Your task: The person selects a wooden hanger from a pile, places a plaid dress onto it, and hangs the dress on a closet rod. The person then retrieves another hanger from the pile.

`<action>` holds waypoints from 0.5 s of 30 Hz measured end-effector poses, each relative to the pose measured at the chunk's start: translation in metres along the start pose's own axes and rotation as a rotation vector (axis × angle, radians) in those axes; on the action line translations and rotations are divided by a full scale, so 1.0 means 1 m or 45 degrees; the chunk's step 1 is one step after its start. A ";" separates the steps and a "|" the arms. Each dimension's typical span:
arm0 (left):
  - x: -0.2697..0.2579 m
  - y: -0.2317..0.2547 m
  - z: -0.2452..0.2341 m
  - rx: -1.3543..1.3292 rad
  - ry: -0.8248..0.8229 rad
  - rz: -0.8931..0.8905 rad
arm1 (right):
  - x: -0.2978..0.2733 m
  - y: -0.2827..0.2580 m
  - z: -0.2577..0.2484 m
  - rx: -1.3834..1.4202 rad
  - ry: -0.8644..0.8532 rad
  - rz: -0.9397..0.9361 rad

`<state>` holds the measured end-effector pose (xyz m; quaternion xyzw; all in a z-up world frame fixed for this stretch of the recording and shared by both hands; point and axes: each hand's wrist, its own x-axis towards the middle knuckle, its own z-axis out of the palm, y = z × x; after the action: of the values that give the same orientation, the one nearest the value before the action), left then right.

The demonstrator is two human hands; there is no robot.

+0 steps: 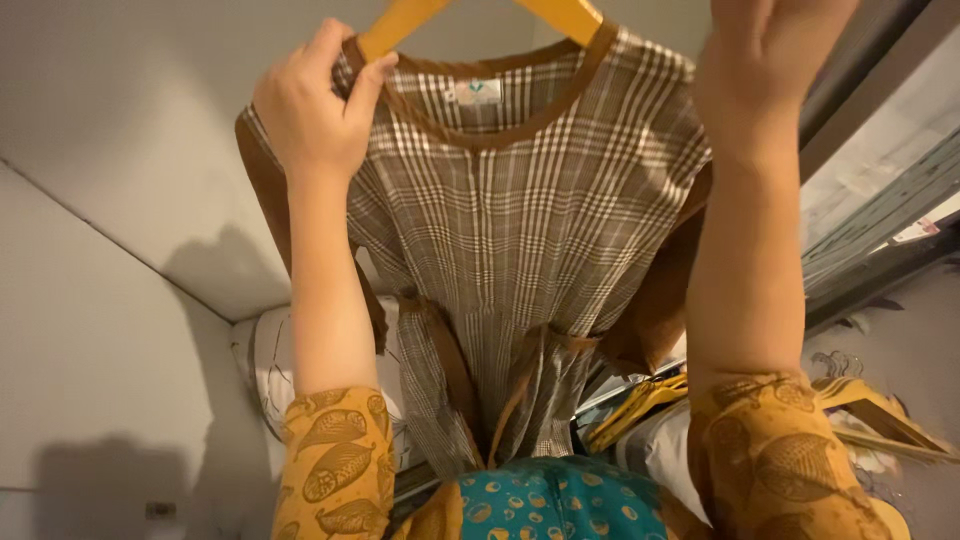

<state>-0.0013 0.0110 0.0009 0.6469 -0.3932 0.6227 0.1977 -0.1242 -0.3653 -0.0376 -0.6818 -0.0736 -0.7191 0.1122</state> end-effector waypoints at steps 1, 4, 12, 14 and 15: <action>0.000 0.001 -0.001 -0.017 0.014 0.010 | -0.004 0.000 -0.003 0.039 -0.049 0.032; 0.002 0.004 -0.007 -0.108 0.071 0.063 | -0.007 -0.004 -0.008 0.112 -0.126 0.059; -0.019 -0.017 0.005 -0.064 0.159 -0.012 | -0.003 -0.028 -0.040 -0.004 -0.267 -0.272; -0.026 -0.025 0.009 -0.037 0.171 -0.027 | -0.003 -0.031 -0.045 -0.050 -0.278 -0.302; -0.031 -0.028 0.011 -0.022 0.164 -0.050 | -0.005 -0.031 -0.048 -0.051 -0.286 -0.313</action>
<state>0.0295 0.0279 -0.0236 0.6113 -0.3724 0.6557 0.2403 -0.1784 -0.3471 -0.0440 -0.7458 -0.1542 -0.6481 0.0006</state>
